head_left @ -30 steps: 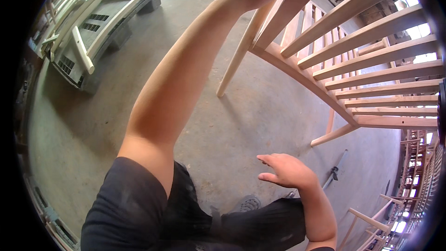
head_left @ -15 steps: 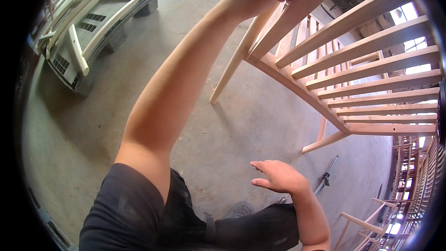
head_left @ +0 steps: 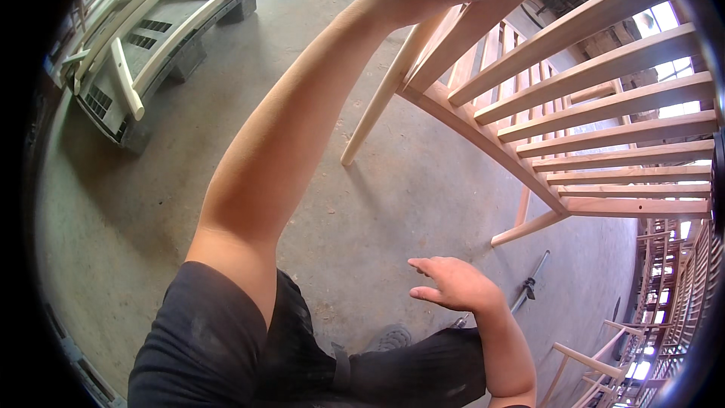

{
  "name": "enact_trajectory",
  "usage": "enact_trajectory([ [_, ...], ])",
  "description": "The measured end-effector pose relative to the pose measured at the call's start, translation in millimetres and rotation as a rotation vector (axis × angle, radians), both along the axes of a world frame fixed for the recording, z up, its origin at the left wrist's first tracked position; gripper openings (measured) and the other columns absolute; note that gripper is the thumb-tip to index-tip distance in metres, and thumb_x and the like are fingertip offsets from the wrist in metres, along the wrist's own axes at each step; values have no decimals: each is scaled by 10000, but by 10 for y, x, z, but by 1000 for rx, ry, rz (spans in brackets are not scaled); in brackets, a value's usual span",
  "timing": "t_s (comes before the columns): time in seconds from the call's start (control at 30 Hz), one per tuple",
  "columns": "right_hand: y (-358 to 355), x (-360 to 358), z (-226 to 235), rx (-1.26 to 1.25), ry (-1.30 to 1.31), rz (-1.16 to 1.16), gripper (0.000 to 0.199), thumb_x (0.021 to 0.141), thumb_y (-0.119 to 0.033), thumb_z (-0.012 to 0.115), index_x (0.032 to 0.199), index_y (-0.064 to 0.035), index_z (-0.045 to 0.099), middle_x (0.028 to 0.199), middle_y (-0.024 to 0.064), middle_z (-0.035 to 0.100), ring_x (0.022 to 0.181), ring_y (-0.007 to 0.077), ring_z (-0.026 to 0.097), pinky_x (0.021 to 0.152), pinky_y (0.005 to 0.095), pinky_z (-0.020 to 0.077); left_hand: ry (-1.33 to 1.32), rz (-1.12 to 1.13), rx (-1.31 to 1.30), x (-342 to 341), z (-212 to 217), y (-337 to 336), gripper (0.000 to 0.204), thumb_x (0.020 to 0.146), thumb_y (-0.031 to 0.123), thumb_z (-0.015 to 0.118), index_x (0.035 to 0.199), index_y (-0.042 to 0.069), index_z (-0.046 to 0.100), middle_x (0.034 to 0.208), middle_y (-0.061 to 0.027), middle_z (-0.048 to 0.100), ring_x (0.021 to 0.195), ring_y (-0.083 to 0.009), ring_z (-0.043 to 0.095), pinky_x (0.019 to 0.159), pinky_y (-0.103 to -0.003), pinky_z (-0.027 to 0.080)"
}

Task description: The person assembles a wooden chair by attaching a seat slat to the frame using a cordless drill. They then retrieve a rotary tool, change its bit, and use it to smooth or deburr the chair's wooden components.

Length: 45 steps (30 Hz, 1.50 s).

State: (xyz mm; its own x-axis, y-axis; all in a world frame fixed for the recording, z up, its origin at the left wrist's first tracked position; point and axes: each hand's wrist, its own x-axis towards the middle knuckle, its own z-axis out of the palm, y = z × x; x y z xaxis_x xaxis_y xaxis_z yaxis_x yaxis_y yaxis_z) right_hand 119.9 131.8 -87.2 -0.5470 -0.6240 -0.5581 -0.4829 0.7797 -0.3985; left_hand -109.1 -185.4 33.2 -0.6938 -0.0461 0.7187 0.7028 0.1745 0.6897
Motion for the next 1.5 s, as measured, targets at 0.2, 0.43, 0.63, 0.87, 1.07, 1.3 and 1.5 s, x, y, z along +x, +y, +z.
enact_trajectory([
  [0.2,4,2,15,-3,-10,-3,585,947,-402,686,1397,-53,550,1200,173,689,1141,361,633,971,440,502,-105,-156,118,109,81,53,846,831,324,876,1356,-196,465,1047,-153,766,948,-165,728,837,-307,591],
  [0.43,11,31,4,0,0,0,588,950,-409,682,1400,-53,549,1193,171,692,1133,362,635,968,443,501,-71,-45,63,105,67,56,757,834,308,856,1330,-165,535,1028,-129,773,916,-155,726,833,-286,585],
  [0.63,28,34,4,22,-38,-11,590,962,-425,655,1405,-52,544,1222,198,669,1166,377,612,987,464,493,-167,90,-53,109,127,111,926,801,547,820,1349,-149,549,1056,-149,768,1008,-199,710,919,-333,565],
  [0.87,54,18,58,36,-50,-55,600,962,-431,658,1413,-56,536,1218,191,666,1189,372,604,994,477,497,-30,-56,52,-11,-79,71,663,940,246,773,1416,-119,490,1118,-170,741,989,-189,731,887,-304,602],
  [1.07,68,4,128,64,-94,-51,599,967,-415,653,1422,-46,526,1249,197,654,1213,372,592,1007,484,486,-99,-21,72,13,-22,119,636,915,223,798,1378,-125,534,1057,-156,749,967,-156,724,834,-255,571],
  [1.3,89,18,55,45,-79,-4,527,958,-425,674,1281,-20,575,1151,196,687,1124,390,641,910,504,537,-156,41,84,125,25,172,589,921,167,769,1387,-109,539,1027,-132,738,931,-141,707,810,-240,553],
  [1.5,80,39,-9,37,-103,15,565,926,-381,691,1357,-43,551,1198,187,664,1159,379,616,943,490,520,-138,54,42,101,20,175,529,950,140,729,1384,-101,548,1050,-137,734,947,-157,705,828,-263,558],
])
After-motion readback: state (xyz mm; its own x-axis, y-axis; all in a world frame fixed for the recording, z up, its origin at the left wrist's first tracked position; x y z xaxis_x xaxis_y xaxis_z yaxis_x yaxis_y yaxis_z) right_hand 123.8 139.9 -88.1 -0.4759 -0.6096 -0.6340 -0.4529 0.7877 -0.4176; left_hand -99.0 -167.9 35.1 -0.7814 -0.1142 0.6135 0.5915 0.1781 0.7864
